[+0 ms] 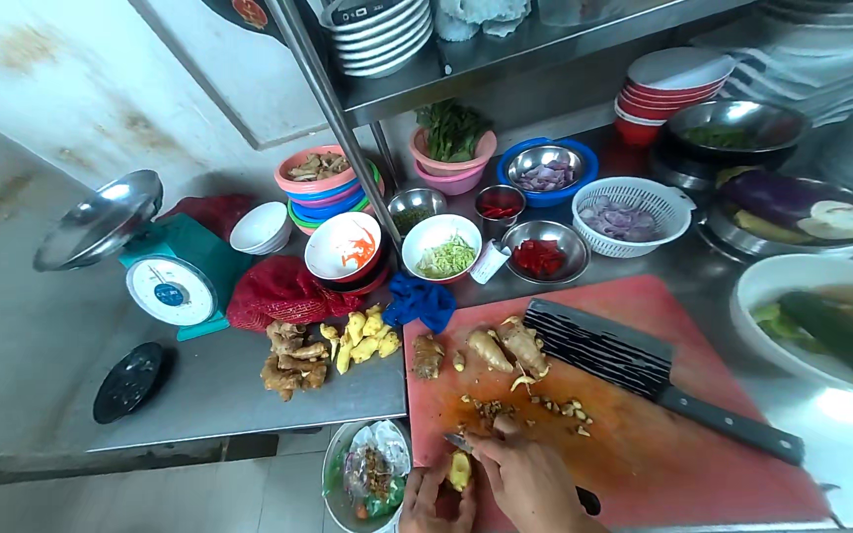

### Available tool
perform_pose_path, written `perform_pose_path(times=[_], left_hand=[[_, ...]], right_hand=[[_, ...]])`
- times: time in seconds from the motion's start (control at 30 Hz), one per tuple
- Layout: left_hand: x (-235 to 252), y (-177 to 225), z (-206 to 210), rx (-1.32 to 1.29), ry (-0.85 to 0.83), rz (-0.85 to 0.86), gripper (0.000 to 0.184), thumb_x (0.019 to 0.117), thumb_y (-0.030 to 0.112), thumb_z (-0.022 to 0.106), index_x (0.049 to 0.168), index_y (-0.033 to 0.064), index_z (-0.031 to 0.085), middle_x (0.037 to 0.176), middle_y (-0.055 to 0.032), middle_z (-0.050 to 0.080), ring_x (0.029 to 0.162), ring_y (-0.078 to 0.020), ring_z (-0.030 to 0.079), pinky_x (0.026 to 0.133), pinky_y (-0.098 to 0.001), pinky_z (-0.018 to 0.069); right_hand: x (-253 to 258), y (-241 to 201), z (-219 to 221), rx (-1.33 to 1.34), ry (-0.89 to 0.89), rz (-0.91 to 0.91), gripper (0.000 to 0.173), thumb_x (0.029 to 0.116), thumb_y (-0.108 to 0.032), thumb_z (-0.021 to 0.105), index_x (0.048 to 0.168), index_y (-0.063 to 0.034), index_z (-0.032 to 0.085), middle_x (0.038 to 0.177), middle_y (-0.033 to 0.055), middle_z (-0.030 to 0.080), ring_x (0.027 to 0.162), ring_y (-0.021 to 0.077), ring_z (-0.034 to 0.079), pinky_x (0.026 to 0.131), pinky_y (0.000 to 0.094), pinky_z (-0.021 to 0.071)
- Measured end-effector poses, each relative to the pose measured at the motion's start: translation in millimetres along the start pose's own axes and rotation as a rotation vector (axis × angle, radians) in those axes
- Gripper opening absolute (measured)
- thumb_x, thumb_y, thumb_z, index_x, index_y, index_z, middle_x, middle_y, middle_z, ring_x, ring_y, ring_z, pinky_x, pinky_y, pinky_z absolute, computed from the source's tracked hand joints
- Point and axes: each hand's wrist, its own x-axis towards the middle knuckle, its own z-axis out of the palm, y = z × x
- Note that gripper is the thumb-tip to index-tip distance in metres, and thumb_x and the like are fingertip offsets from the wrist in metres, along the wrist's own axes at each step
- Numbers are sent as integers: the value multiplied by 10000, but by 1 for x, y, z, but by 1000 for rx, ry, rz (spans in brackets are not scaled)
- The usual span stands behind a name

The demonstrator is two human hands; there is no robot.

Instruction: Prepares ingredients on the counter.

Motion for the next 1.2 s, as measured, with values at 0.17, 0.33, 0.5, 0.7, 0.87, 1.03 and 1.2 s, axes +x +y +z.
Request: perform_pose_path(times=[0.17, 0.33, 0.5, 0.7, 0.87, 1.03, 1.2], left_hand=[[-2, -2, 2, 24, 19, 62, 374, 705, 116, 852, 1039, -32, 778, 920, -197, 717, 803, -231, 729, 753, -339, 623], [0, -3, 2, 46, 33, 88, 368, 690, 122, 859, 1013, -35, 780, 910, -190, 717, 795, -221, 727, 742, -328, 622], [3, -6, 1, 52, 35, 150, 357, 692, 103, 861, 1010, -37, 777, 913, -194, 719, 811, -224, 727, 771, -317, 616], [1, -6, -2, -108, -31, -97, 393, 742, 96, 870, 1077, -70, 748, 982, -218, 722, 849, -221, 740, 792, -345, 633], [20, 4, -12, -388, -115, -577, 279, 787, 79, 847, 1006, -44, 727, 832, -123, 745, 724, -172, 731, 731, -354, 630], [22, 4, -10, -522, -89, -666, 203, 831, 35, 812, 974, -66, 708, 770, -120, 733, 664, -174, 722, 679, -334, 634], [22, 5, -8, -555, -60, -650, 177, 837, 23, 805, 950, -66, 703, 749, -104, 735, 649, -152, 723, 667, -313, 635]], right_hand=[[13, 6, -12, -28, -318, 182, 319, 1049, -218, 522, 1281, -222, 741, 1254, 195, 675, 1021, 377, 709, 847, 536, 575], [11, -3, -15, -73, -363, 140, 357, 1047, -175, 513, 1340, -230, 708, 1286, 202, 658, 996, 393, 713, 815, 541, 585], [17, -4, -22, -20, -396, 148, 353, 1050, -177, 511, 1337, -227, 710, 1283, 203, 658, 1046, 397, 698, 860, 546, 571], [12, -1, -15, 0, -328, 165, 340, 1054, -203, 516, 1324, -231, 721, 1261, 193, 671, 1022, 379, 707, 848, 529, 578], [13, -9, -9, 2, -317, 205, 360, 1052, -174, 514, 1358, -228, 697, 1291, 209, 656, 1030, 386, 707, 856, 521, 581], [9, -9, 2, -17, -312, 178, 365, 1045, -171, 514, 1355, -225, 699, 1282, 227, 657, 988, 396, 718, 812, 528, 591], [12, -16, -1, -16, -238, 136, 352, 1023, -148, 546, 1313, -224, 730, 1223, 232, 683, 937, 401, 727, 770, 537, 598]])
